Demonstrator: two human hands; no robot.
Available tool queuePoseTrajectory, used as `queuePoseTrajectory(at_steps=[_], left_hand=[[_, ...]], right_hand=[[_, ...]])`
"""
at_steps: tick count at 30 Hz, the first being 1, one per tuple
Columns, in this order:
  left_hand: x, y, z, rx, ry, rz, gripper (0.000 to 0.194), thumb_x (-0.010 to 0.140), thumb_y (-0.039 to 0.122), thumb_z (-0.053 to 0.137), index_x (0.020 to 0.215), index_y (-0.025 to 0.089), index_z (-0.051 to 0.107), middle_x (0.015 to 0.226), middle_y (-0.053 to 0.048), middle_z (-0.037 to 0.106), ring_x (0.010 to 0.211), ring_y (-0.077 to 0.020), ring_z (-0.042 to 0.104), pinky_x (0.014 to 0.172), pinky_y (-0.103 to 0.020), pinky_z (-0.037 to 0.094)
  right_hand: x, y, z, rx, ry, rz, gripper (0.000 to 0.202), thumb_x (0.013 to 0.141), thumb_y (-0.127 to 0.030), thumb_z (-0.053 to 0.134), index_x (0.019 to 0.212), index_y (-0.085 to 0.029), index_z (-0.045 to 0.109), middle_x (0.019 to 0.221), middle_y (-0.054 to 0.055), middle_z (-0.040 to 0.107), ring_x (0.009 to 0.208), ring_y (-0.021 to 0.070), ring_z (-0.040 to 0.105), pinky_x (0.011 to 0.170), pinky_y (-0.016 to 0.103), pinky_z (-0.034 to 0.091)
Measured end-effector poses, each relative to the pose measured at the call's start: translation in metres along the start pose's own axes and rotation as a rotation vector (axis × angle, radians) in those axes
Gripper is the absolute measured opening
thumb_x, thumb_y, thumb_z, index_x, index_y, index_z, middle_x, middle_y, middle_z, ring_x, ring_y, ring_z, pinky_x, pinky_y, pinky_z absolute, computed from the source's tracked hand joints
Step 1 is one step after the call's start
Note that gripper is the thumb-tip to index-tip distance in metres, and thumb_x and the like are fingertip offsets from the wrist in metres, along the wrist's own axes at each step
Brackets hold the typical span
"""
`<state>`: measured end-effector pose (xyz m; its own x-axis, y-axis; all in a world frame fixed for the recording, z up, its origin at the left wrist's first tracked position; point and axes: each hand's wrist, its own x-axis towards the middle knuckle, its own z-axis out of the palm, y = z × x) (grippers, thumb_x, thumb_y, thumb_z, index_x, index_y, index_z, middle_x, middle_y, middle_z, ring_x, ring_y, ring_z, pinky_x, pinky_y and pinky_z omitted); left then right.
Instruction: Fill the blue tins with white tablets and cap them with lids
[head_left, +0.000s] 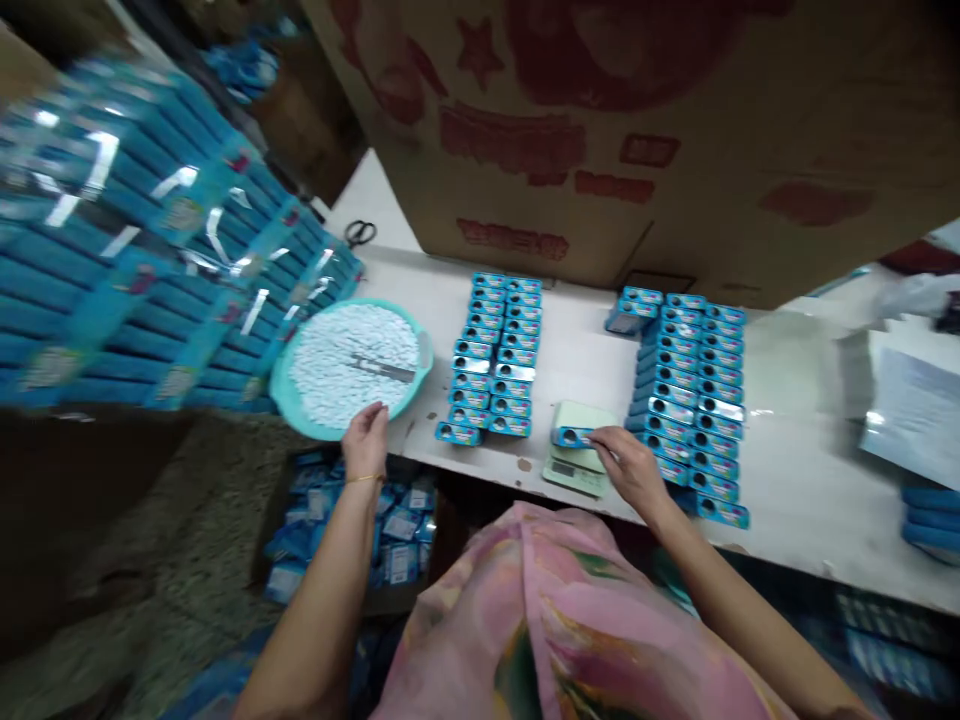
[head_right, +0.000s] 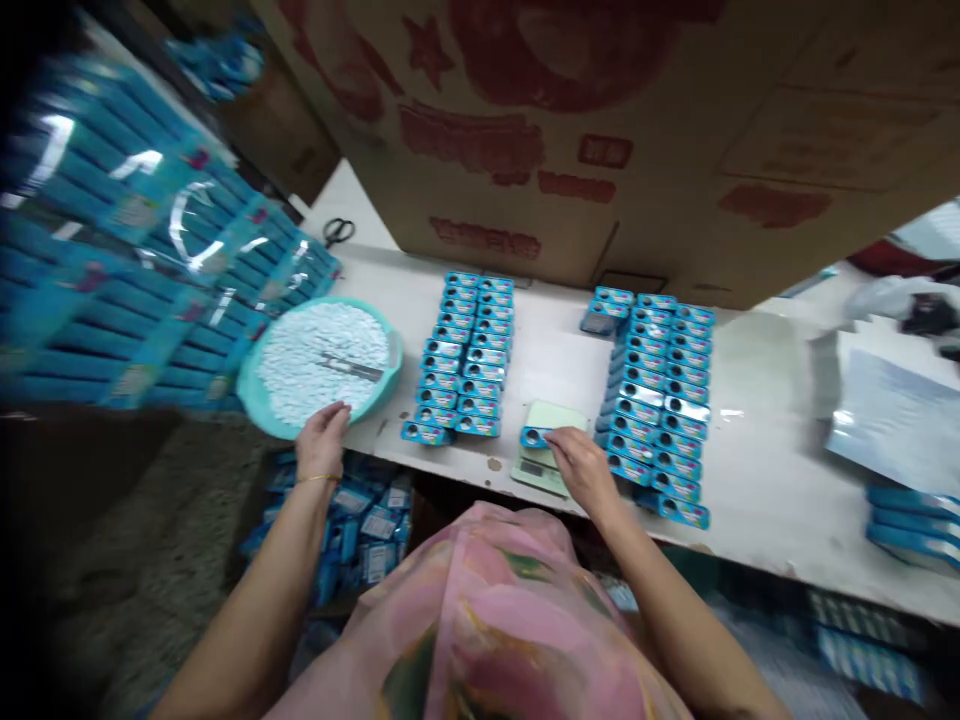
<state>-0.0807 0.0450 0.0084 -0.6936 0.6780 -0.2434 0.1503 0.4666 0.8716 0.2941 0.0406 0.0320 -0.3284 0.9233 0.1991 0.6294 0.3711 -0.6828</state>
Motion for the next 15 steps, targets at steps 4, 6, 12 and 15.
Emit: queuePoseTrajectory(at_steps=[4,6,12,15], left_hand=[[0.056,0.0,-0.014,0.267,-0.009,0.031,0.028,0.06,0.026,0.063,0.086,0.016,0.055,0.108,-0.014,0.055,0.109,-0.0265,0.043,0.091,-0.036,0.031],[0.075,0.0,-0.013,0.357,-0.048,0.012,0.033,0.055,0.026,0.067,0.082,0.015,0.053,0.114,-0.02,0.049,0.116,-0.0334,0.033,0.093,-0.044,0.025],[0.1,-0.011,0.004,0.506,-0.209,0.011,0.028,0.056,0.022,0.068,0.074,0.015,0.048,0.115,-0.021,0.046,0.118,-0.0371,0.027,0.093,-0.046,0.024],[0.107,-0.015,0.002,0.28,-0.302,-0.141,0.014,0.066,0.017,0.06,0.065,0.017,0.045,0.082,-0.004,0.059,0.111,-0.0244,0.04,0.083,-0.029,0.038]], right_hand=[[-0.01,-0.005,0.005,-0.015,0.025,0.024,0.02,0.081,-0.024,0.043,0.095,-0.026,0.058,0.086,0.005,0.061,0.082,0.0187,0.058,0.073,0.035,0.047],[-0.022,-0.007,0.006,-0.046,0.031,0.073,0.02,0.081,-0.024,0.043,0.094,-0.026,0.058,0.086,0.006,0.061,0.081,0.0188,0.058,0.072,0.034,0.047],[-0.062,-0.021,0.007,-0.132,0.073,0.258,0.02,0.082,-0.022,0.041,0.092,-0.021,0.058,0.086,0.006,0.061,0.082,0.0171,0.057,0.075,0.032,0.046],[-0.078,-0.026,0.012,-0.132,0.085,0.324,0.02,0.082,-0.021,0.04,0.09,-0.019,0.059,0.083,0.006,0.061,0.08,0.0169,0.057,0.073,0.031,0.046]])
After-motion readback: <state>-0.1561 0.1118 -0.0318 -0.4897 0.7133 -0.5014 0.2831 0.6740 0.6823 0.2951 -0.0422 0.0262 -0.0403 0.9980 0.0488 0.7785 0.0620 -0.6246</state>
